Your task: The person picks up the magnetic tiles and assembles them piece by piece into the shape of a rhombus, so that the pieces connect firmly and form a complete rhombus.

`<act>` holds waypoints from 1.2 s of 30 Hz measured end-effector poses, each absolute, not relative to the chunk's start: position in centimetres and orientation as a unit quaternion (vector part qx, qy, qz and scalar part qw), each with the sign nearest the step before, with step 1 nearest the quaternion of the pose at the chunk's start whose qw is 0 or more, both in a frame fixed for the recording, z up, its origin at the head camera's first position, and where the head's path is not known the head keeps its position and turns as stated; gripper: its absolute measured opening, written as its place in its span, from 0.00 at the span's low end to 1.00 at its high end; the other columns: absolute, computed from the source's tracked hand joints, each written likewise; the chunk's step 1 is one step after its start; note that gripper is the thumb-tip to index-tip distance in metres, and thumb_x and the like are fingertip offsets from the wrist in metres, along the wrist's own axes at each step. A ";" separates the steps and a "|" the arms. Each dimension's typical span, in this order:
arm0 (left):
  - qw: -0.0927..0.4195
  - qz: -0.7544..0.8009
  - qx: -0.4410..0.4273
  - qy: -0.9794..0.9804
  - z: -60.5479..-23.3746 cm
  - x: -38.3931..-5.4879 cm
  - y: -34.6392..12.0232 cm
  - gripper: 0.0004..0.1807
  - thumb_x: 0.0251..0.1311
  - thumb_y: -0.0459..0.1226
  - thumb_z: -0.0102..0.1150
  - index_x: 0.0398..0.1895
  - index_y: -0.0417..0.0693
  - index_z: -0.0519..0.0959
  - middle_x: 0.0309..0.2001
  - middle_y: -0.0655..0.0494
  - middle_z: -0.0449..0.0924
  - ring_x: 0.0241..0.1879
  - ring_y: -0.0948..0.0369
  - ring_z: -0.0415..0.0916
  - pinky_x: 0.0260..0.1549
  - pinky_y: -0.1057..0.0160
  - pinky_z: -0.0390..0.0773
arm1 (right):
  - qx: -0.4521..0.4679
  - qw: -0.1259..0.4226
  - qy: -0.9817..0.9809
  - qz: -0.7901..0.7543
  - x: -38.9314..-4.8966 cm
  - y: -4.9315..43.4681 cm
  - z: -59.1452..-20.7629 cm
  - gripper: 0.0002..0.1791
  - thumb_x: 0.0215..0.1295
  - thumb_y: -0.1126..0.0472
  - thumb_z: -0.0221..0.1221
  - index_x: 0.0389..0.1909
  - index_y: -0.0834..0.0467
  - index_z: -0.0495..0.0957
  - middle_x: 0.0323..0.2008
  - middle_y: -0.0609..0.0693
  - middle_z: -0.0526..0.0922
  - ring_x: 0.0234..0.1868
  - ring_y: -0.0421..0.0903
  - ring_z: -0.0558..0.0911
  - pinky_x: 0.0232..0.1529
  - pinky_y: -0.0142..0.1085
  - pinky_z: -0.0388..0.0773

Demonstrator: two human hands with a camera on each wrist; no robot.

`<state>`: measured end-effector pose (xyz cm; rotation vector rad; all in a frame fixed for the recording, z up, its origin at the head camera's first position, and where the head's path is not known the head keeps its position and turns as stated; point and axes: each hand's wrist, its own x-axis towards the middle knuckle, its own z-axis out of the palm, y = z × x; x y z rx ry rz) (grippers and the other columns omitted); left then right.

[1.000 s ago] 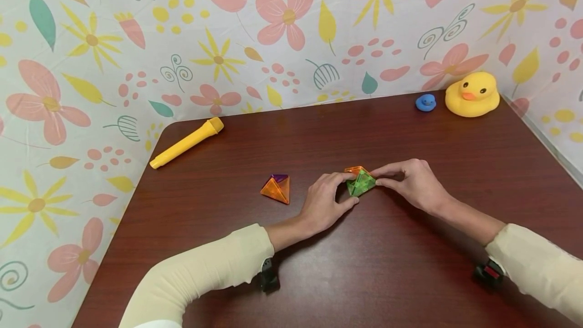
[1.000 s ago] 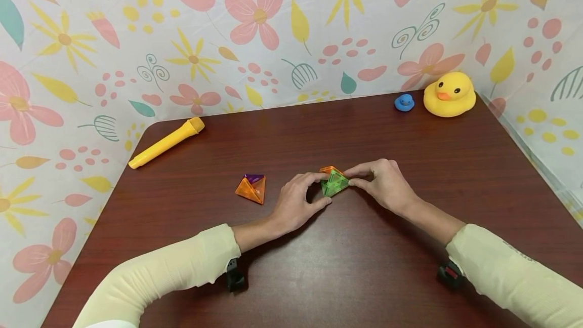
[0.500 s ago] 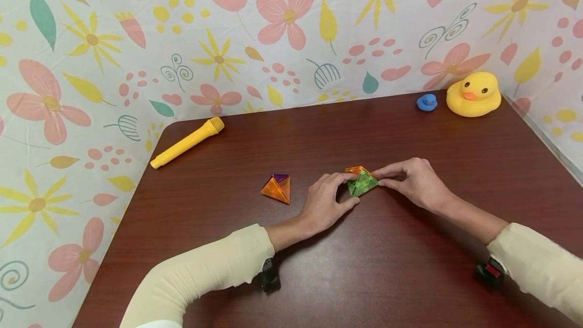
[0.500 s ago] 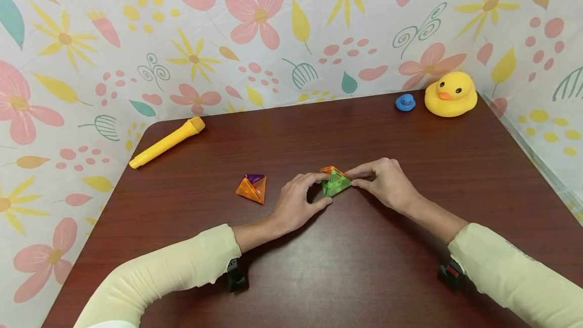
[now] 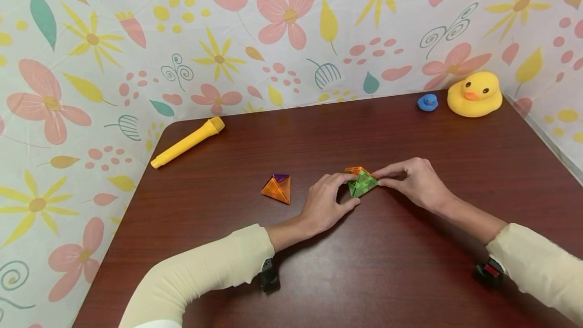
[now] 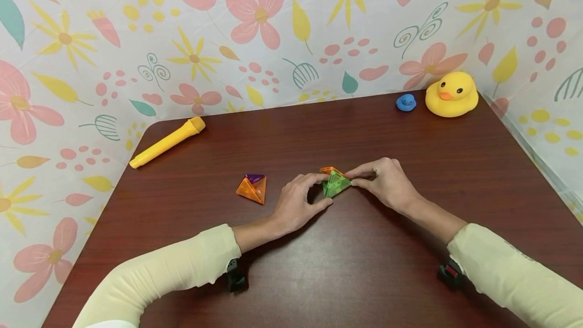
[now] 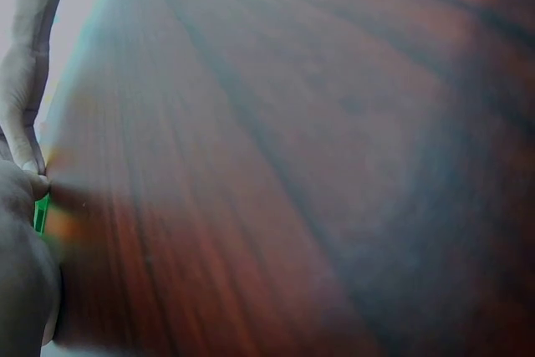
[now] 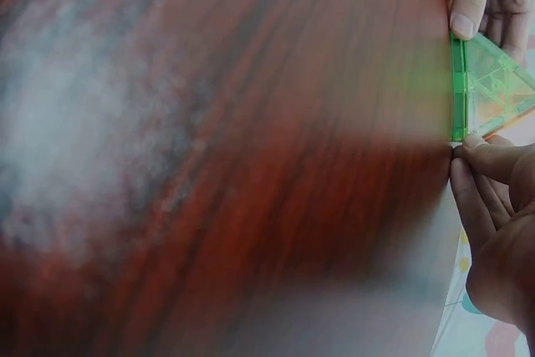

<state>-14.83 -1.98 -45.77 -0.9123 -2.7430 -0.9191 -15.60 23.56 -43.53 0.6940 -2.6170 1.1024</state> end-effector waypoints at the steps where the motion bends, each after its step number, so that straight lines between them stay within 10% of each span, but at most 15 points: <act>1: 0.054 -0.303 -0.301 -0.903 -45.8 -14.8 -2.0 0.29 0.66 0.48 0.75 0.68 0.56 0.80 0.63 0.62 0.83 0.56 0.62 0.79 0.53 0.60 0.81 | 0.236 0.108 -0.890 0.376 -15.6 23.5 -43.5 0.15 0.55 0.72 0.78 0.41 0.53 0.94 0.36 0.45 0.93 0.40 0.49 0.91 0.39 0.20 0.79; 16: 0.048 -0.294 -0.298 -0.907 -45.6 -14.8 -1.9 0.30 0.64 0.49 0.76 0.68 0.55 0.80 0.64 0.61 0.82 0.57 0.62 0.79 0.55 0.61 0.80 | 0.278 0.020 -0.867 0.412 -16.1 22.9 -43.4 0.31 0.53 0.73 0.79 0.61 0.64 0.84 0.53 0.57 0.89 0.49 0.52 0.90 0.46 0.41 0.87; 36: 0.007 -0.344 -0.307 -0.887 -44.0 -14.2 -3.9 0.32 0.65 0.41 0.76 0.71 0.51 0.77 0.63 0.57 0.83 0.62 0.60 0.79 0.60 0.57 0.78 | 0.303 -0.019 -0.857 0.416 -16.6 21.5 -43.7 0.43 0.53 0.69 0.80 0.72 0.65 0.74 0.62 0.58 0.85 0.59 0.53 0.86 0.53 0.31 0.82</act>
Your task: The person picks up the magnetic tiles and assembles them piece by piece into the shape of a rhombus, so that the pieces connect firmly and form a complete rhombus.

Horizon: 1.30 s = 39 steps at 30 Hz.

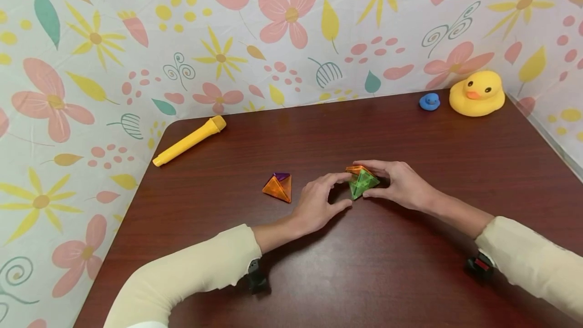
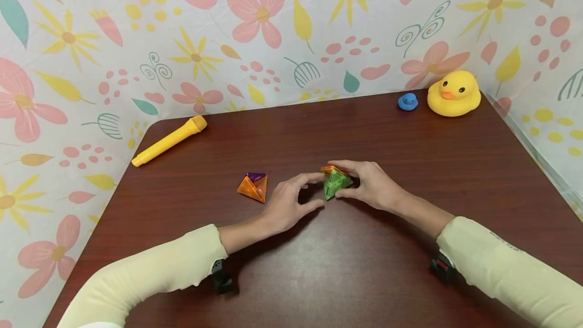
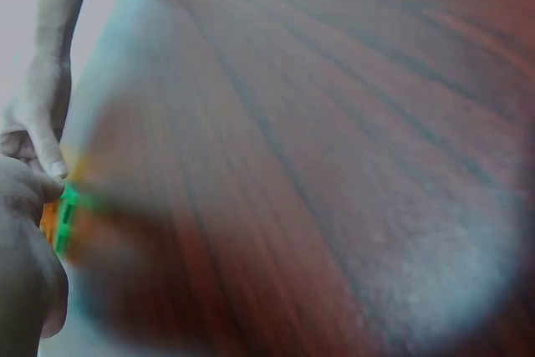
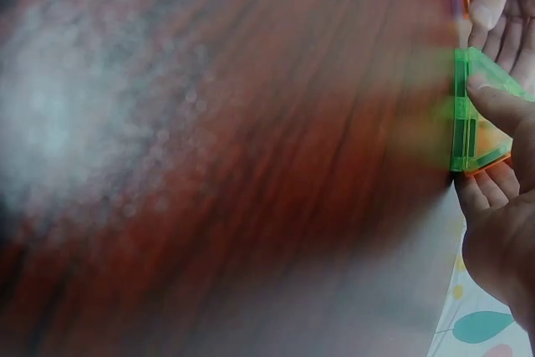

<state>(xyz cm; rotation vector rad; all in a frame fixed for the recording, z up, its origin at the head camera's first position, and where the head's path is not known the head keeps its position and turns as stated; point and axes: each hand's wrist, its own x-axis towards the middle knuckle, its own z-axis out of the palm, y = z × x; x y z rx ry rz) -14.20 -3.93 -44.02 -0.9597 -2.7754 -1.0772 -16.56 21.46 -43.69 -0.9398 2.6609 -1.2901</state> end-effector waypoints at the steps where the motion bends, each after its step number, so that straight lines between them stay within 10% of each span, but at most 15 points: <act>1: 0.009 -0.348 -0.308 -0.885 -43.8 -14.2 -4.2 0.32 0.65 0.41 0.76 0.71 0.50 0.77 0.63 0.57 0.83 0.62 0.59 0.80 0.60 0.57 0.78 | -0.301 0.021 0.858 -0.416 -16.6 21.4 -43.7 0.43 0.53 0.69 0.80 0.72 0.65 0.74 0.61 0.58 0.85 0.59 0.52 0.86 0.53 0.32 0.82; 21: 0.176 -0.321 -0.366 -0.856 -40.7 -15.5 -12.3 0.36 0.60 0.41 0.80 0.71 0.45 0.77 0.67 0.54 0.80 0.64 0.55 0.75 0.60 0.54 0.77 | -0.280 0.015 0.869 -0.408 -16.3 21.4 -43.7 0.36 0.56 0.70 0.78 0.66 0.67 0.79 0.54 0.58 0.88 0.52 0.51 0.88 0.49 0.35 0.85; 39: 0.017 -0.330 -0.326 -0.886 -44.0 -17.3 -18.3 0.55 0.56 0.45 0.82 0.83 0.48 0.60 0.77 0.54 0.69 0.74 0.56 0.68 0.73 0.50 0.67 | -0.270 0.029 0.868 -0.416 -16.3 21.6 -43.7 0.35 0.57 0.73 0.77 0.67 0.68 0.78 0.57 0.60 0.86 0.56 0.55 0.88 0.52 0.43 0.85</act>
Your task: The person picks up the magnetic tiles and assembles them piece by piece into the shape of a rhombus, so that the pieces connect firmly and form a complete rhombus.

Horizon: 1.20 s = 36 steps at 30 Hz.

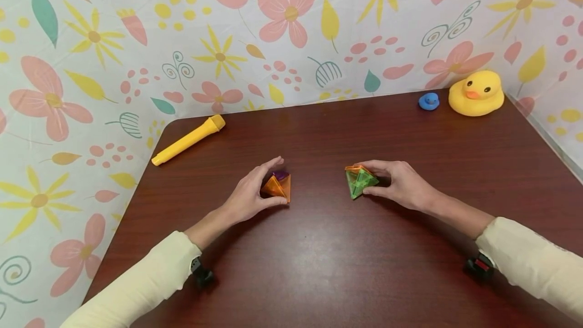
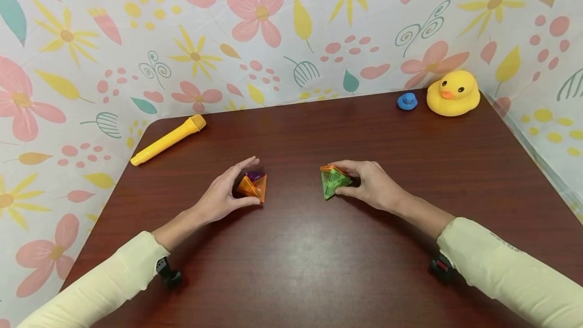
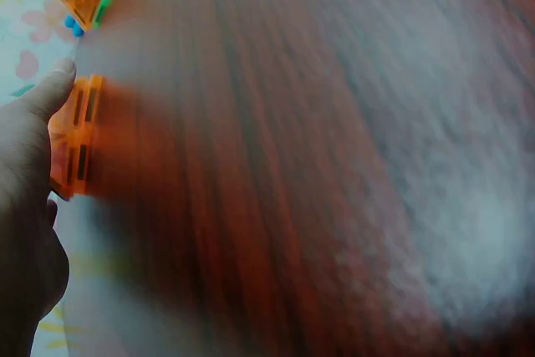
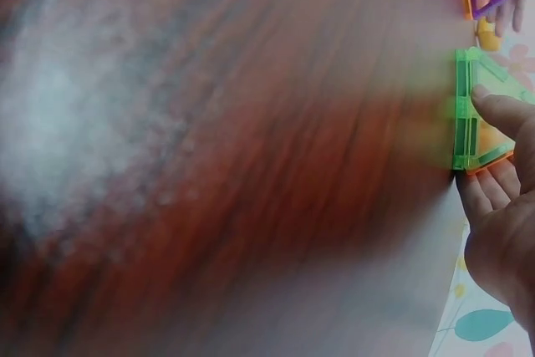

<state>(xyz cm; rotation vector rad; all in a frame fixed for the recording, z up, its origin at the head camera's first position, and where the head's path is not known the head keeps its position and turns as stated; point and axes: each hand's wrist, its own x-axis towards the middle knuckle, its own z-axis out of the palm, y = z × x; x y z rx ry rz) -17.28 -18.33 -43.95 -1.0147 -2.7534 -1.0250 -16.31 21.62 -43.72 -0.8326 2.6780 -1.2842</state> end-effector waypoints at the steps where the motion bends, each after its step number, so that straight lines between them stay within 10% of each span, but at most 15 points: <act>1: 0.015 -0.330 -0.331 -0.884 -44.1 -17.3 -18.5 0.55 0.56 0.44 0.83 0.83 0.46 0.60 0.76 0.53 0.70 0.73 0.55 0.69 0.73 0.50 0.67 | -0.269 0.028 0.868 -0.417 -16.3 21.6 -43.7 0.35 0.57 0.73 0.77 0.67 0.68 0.78 0.57 0.60 0.86 0.56 0.55 0.88 0.53 0.42 0.85; 36: 0.054 -0.319 -0.339 -0.883 -45.8 -17.6 -19.9 0.35 0.62 0.44 0.79 0.71 0.53 0.75 0.58 0.57 0.82 0.47 0.61 0.78 0.49 0.56 0.83 | -0.281 -0.033 0.869 -0.407 -16.2 22.1 -43.8 0.30 0.55 0.75 0.77 0.60 0.61 0.83 0.50 0.53 0.89 0.45 0.47 0.90 0.46 0.44 0.87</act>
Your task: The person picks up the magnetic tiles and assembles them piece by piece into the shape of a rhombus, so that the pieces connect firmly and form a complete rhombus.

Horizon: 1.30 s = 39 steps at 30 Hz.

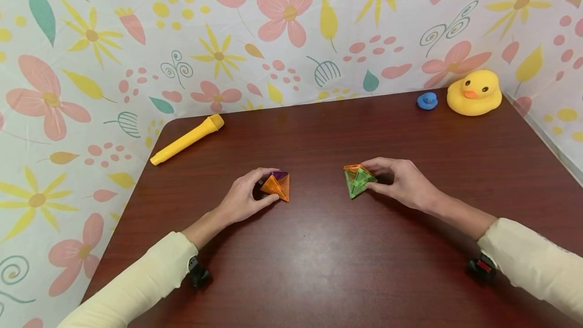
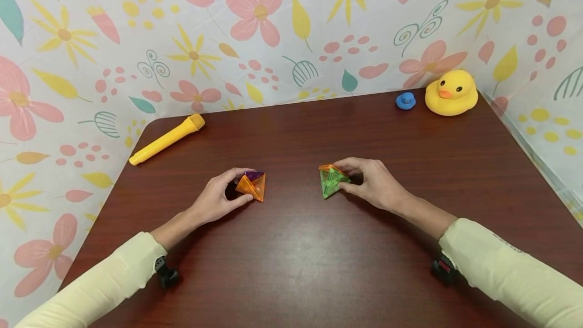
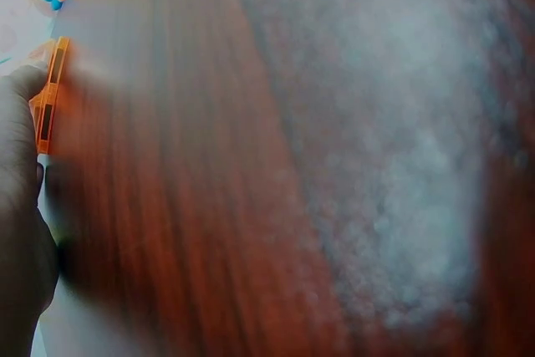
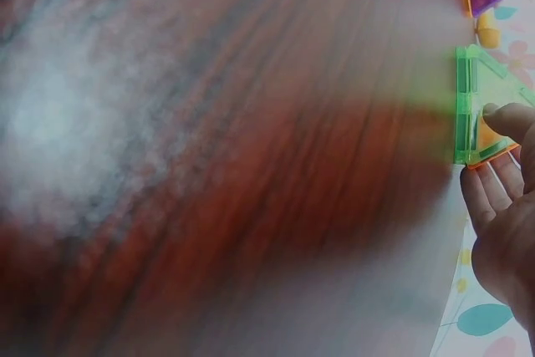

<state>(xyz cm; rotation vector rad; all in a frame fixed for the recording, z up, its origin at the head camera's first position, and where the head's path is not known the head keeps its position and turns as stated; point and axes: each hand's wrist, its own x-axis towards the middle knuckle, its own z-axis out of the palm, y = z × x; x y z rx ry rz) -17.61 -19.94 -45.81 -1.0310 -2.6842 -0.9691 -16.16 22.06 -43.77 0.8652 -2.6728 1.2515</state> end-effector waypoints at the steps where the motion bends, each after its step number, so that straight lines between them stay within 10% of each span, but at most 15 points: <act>1: 0.052 -0.319 -0.339 -0.884 -45.8 -17.6 -19.9 0.35 0.62 0.44 0.79 0.71 0.52 0.76 0.57 0.57 0.83 0.47 0.61 0.78 0.49 0.56 0.83 | 0.280 0.032 -0.869 0.407 -16.1 22.1 -43.8 0.30 0.55 0.75 0.77 0.60 0.61 0.83 0.50 0.53 0.89 0.45 0.47 0.90 0.46 0.44 0.87; 39: 0.053 -0.311 -0.364 -0.877 -45.6 -17.9 -16.2 0.32 0.62 0.44 0.79 0.67 0.47 0.78 0.55 0.56 0.83 0.45 0.62 0.78 0.46 0.60 0.83 | 0.293 0.026 -0.850 0.437 -15.9 20.4 -43.6 0.27 0.58 0.76 0.75 0.59 0.62 0.84 0.50 0.54 0.89 0.46 0.50 0.89 0.47 0.44 0.86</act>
